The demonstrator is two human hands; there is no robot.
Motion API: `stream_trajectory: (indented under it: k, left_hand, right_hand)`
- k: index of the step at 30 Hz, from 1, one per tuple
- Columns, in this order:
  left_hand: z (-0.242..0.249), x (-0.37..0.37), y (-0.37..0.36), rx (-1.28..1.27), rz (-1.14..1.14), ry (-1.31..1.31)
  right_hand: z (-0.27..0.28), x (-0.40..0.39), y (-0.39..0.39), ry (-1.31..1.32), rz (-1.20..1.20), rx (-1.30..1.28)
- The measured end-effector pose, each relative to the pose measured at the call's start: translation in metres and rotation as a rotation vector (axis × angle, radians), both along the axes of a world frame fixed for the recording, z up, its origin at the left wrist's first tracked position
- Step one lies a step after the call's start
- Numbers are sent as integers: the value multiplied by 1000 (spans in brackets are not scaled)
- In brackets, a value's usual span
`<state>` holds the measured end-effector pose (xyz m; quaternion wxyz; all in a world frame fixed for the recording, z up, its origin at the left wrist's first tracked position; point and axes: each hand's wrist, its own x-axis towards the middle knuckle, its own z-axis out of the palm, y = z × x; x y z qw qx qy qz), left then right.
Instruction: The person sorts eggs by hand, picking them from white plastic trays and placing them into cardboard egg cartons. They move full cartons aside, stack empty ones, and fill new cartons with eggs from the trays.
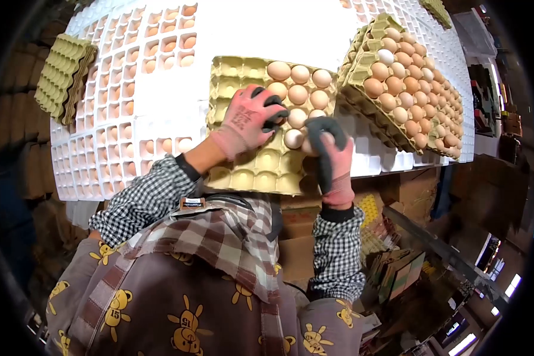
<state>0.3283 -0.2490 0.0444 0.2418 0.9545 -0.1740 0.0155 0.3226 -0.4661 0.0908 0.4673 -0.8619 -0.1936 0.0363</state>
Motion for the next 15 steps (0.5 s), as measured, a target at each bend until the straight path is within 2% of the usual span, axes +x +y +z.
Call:
stream_trajectory:
  k: [1,2,3,4,5,6,8,9,10,11,12,13,14,15]
  left_hand:
    - [-8,3,6,-295,89,-59]
    - [-1,7,15,-513,126,-21]
    - [8,9,18,-665,193,43]
    - [18,10,19,-819,266,109]
    - [30,13,17,-658,208,26]
    - [35,18,12,-343,197,94]
    - [23,33,-6,258,170,26]
    - [16,41,-1,170,156,56]
    - [14,46,7,176,166,52]
    - [13,51,15,-114,209,78]
    - [11,51,19,-407,254,113]
    - [24,51,20,-406,293,-43]
    - [43,57,20,-255,276,-53]
    - [39,66,19,-35,203,-63]
  right_hand:
    - [3,3,0,251,-27,-41]
    - [1,1,8,87,80,-323]
    - [1,-3,18,-67,158,-744]
    - [-4,-8,22,-151,209,-881]
    - [-5,-8,22,-144,204,-856]
    - [-5,-5,22,-145,201,-831]
    - [-13,3,4,17,22,-413]
    - [-12,6,-7,259,-59,-39]
    - [-4,9,-17,698,-220,323]
    - [-6,13,-17,417,-88,426]
    - [-1,14,-23,655,-68,765]
    - [14,16,-20,896,-97,1097]
    - [4,28,-29,1117,26,1224]
    - [-2,35,-34,805,70,815]
